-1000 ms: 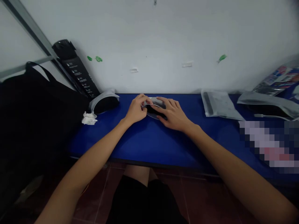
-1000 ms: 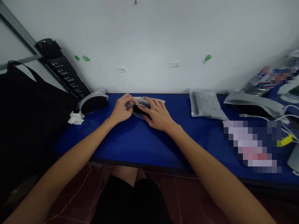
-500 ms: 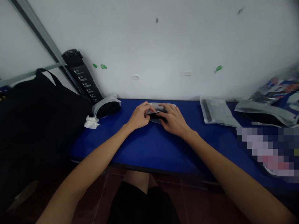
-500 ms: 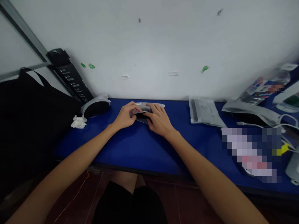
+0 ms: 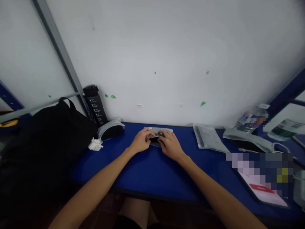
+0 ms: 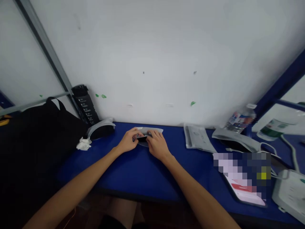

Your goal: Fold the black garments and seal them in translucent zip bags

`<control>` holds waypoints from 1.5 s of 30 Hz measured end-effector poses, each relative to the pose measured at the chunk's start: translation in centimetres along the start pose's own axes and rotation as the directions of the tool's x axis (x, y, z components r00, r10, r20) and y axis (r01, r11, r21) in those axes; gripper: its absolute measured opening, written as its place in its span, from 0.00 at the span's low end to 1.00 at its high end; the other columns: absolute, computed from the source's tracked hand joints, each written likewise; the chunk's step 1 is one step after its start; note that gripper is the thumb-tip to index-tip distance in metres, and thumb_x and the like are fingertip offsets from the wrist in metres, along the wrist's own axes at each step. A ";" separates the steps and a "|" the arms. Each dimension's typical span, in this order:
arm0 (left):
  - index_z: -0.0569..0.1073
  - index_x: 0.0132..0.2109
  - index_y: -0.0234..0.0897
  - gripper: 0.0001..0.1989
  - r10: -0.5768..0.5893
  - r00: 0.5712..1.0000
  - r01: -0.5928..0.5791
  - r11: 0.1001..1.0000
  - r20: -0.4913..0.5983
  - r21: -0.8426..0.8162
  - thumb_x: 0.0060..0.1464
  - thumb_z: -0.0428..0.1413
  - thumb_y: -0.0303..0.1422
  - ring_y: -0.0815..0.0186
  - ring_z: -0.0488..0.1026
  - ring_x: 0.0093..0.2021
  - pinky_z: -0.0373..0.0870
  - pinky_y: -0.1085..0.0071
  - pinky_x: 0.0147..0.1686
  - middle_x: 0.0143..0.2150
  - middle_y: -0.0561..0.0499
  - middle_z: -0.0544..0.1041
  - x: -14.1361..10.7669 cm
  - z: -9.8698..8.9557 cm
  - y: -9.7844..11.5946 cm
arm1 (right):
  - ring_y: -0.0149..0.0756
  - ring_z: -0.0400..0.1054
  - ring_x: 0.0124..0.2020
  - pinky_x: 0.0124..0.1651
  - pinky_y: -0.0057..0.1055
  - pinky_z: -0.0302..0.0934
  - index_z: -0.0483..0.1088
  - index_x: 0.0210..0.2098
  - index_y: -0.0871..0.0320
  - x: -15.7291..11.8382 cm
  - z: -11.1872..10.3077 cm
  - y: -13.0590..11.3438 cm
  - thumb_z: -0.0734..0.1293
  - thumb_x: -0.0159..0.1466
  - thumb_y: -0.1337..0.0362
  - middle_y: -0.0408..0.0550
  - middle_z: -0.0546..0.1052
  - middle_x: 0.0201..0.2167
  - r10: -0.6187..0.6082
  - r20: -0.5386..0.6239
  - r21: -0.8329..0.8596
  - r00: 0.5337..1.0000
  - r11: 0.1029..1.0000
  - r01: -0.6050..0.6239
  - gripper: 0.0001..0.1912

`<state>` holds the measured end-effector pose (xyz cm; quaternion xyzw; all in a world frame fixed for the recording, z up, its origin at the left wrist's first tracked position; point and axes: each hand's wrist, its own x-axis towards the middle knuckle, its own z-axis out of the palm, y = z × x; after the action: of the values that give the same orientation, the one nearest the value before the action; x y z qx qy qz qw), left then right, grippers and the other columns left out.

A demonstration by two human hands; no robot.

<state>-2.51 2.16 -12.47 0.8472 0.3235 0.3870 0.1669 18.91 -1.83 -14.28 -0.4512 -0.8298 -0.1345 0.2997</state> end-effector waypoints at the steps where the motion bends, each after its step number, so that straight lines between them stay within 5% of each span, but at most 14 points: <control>1: 0.81 0.45 0.38 0.24 -0.006 1.000 0.006 1.000 -0.009 0.000 0.46 0.53 0.12 0.68 0.69 0.34 0.70 0.70 0.38 0.43 0.50 0.74 0.0 0.0 -0.1 | 0.49 0.66 0.58 0.57 0.43 0.60 0.78 0.42 0.58 0.0 0.1 0.0 0.63 0.70 0.72 0.57 0.75 0.58 -0.006 -0.008 0.004 1.000 1.000 0.006 0.11; 8: 0.79 0.45 0.40 0.25 0.029 0.996 -0.029 1.000 -0.086 0.006 0.45 0.51 0.12 0.67 0.70 0.35 0.72 0.70 0.40 0.42 0.51 0.74 -0.2 -0.1 -0.7 | 0.48 0.68 0.57 0.57 0.44 0.62 0.73 0.42 0.57 0.2 1.2 0.0 0.60 0.72 0.73 0.57 0.75 0.58 -0.021 -0.090 0.020 0.996 1.000 0.022 0.11; 14: 0.77 0.38 0.40 0.19 0.180 0.963 -0.154 0.978 -0.198 0.139 0.50 0.51 0.12 0.60 0.74 0.48 0.72 0.62 0.50 0.45 0.48 0.76 -0.6 0.3 -1.3 | 0.47 0.70 0.56 0.58 0.46 0.63 0.72 0.43 0.55 0.3 1.7 -0.2 0.59 0.72 0.73 0.56 0.76 0.58 -0.010 -0.156 0.024 0.988 1.000 0.014 0.12; 20: 0.81 0.54 0.43 0.27 0.284 0.950 -0.227 0.913 -0.128 0.338 0.53 0.54 0.15 0.56 0.76 0.53 0.74 0.57 0.51 0.55 0.45 0.78 -1.3 1.5 -1.5 | 0.43 0.71 0.58 0.66 0.49 0.58 0.72 0.47 0.55 -0.2 2.3 -0.4 0.57 0.74 0.74 0.55 0.78 0.57 -0.004 -0.228 0.002 0.974 1.000 0.005 0.14; 29: 0.82 0.53 0.44 0.13 0.236 0.962 -0.152 0.882 -0.139 0.446 0.64 0.59 0.29 0.58 0.78 0.50 0.74 0.59 0.48 0.50 0.45 0.81 -1.8 1.5 -0.6 | 0.44 0.72 0.58 0.65 0.47 0.59 0.74 0.49 0.56 -0.5 2.6 -0.6 0.54 0.75 0.73 0.57 0.78 0.57 0.050 -0.214 -0.027 0.975 0.998 -0.057 0.18; 34: 0.83 0.46 0.40 0.09 0.205 0.970 -0.121 0.876 -0.132 0.467 0.68 0.57 0.30 0.58 0.78 0.48 0.73 0.60 0.47 0.47 0.44 0.81 -1.7 2.0 -0.9 | 0.44 0.71 0.58 0.64 0.44 0.60 0.74 0.50 0.58 -0.5 2.8 -0.5 0.54 0.76 0.71 0.58 0.78 0.57 0.077 -0.193 -0.032 0.978 0.996 -0.084 0.17; 45: 0.79 0.47 0.38 0.08 0.167 0.971 -0.056 0.855 -0.171 0.515 0.68 0.54 0.28 0.56 0.77 0.51 0.74 0.57 0.50 0.52 0.43 0.80 -1.7 1.7 -0.5 | 0.45 0.70 0.59 0.62 0.46 0.64 0.73 0.58 0.59 -0.6 3.0 -0.2 0.58 0.73 0.72 0.60 0.75 0.61 0.048 -0.261 -0.044 0.964 0.997 -0.062 0.19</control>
<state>-2.23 1.29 -14.76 0.8329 0.3797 0.3845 -0.1194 17.87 -0.86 -17.03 -0.4603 -0.7668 -0.2055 0.3974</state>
